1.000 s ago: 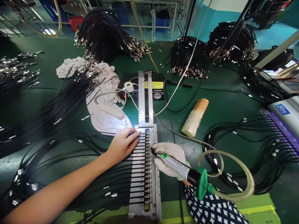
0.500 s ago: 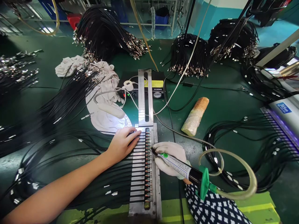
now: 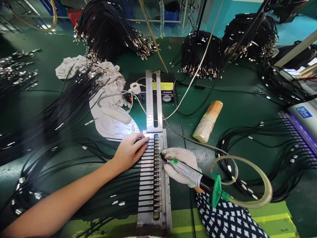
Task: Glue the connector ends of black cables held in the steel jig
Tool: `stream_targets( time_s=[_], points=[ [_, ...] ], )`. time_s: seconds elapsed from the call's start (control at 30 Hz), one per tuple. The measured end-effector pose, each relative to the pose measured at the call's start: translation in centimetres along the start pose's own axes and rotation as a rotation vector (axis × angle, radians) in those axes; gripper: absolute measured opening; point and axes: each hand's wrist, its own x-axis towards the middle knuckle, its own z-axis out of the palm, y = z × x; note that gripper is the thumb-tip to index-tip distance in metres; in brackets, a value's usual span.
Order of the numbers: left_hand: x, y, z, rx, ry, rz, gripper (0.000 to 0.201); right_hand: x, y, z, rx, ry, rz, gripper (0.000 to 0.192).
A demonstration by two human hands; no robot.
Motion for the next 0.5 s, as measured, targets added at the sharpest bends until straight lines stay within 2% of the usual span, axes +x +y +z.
stream_targets(
  time_s=[0.23, 0.5],
  points=[
    [0.2, 0.0, -0.2, 0.004, -0.002, 0.007, 0.024, 0.0, 0.1, -0.1, 0.002, -0.003, 0.003, 0.018],
    [0.0, 0.0, 0.0, -0.002, -0.012, -0.014, 0.026, -0.6, -1.4, -0.8, 0.031, 0.015, -0.006, 0.021]
  ],
)
